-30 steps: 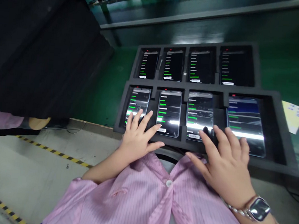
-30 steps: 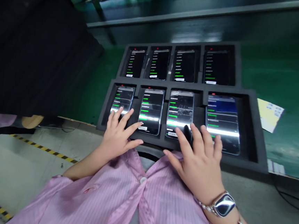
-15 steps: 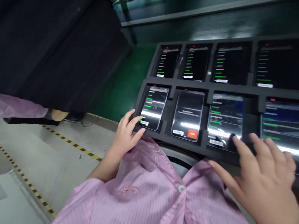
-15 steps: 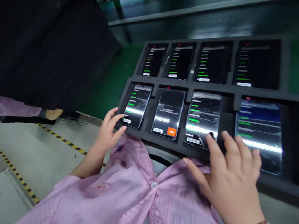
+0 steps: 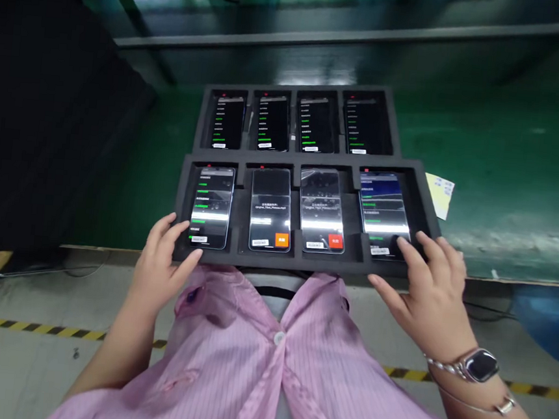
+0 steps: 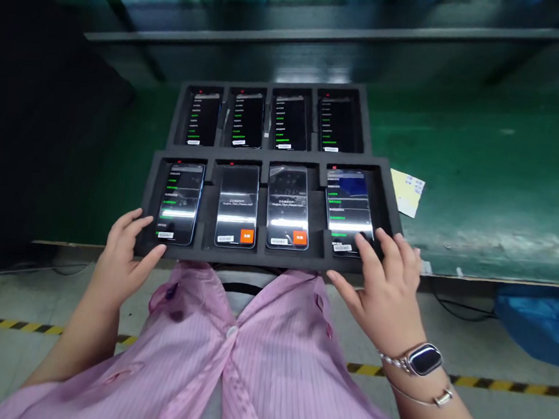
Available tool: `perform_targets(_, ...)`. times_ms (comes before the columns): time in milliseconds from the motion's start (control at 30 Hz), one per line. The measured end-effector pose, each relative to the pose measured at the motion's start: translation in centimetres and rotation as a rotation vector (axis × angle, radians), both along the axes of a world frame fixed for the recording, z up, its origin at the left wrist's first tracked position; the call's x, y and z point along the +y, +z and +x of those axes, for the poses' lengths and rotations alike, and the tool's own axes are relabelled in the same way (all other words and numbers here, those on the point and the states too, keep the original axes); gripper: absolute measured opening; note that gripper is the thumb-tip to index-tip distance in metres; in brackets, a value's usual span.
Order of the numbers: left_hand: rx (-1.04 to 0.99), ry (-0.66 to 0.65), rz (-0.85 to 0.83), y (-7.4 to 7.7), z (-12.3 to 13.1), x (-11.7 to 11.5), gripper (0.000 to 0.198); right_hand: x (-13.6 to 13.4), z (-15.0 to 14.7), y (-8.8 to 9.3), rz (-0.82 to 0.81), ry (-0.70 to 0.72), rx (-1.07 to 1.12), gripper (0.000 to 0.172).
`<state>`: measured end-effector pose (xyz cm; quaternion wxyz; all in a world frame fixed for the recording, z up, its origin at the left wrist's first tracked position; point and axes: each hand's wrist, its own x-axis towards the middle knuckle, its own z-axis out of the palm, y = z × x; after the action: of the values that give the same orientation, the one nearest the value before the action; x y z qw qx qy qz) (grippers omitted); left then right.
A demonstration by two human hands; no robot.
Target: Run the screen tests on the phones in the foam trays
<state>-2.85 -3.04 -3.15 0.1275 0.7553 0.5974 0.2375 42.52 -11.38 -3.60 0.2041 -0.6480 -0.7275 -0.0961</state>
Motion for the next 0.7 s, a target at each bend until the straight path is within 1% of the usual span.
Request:
perform_targets(67,-0.001,0.012,0.001,0.4,0.0,0.5,0.058,0.1,0.2,0.1,-0.013,0.03,-0.011,0.058)
perform_targets(133,0.024,0.032,0.005,0.6,0.1,1.4,0.06,0.7,0.7,0.6,-0.019,0.051,0.024,0.055)
perform_targets(267,0.105,0.063,-0.008,0.8,0.7,4.8,0.068,3.5,1.7,1.5,-0.081,0.036,0.231,0.061)
perform_targets(367,0.075,0.095,-0.086,0.9,1.5,7.7,0.065,6.2,2.0,1.4,-0.169,0.041,0.332,0.063)
perform_targets(467,-0.095,0.181,-0.157,1.2,2.1,9.7,0.056,8.3,2.2,1.3,-0.177,0.038,0.458,0.062)
perform_targets(533,-0.209,0.238,-0.156,1.5,2.7,10.1,0.05,9.1,2.6,1.4,-0.153,-0.043,0.59,0.06)
perform_targets(600,-0.364,0.224,-0.21,2.2,3.5,9.8,0.051,9.6,3.2,1.7,-0.155,-0.162,0.79,0.063)
perform_targets(667,-0.574,0.177,-0.373,3.5,4.4,9.0,0.059,9.8,3.9,2.0,-0.208,-0.239,0.989,0.072)
perform_targets(700,-0.673,0.173,-0.449,4.4,4.8,8.5,0.063,9.9,4.2,2.2,-0.245,-0.255,1.064,0.074)
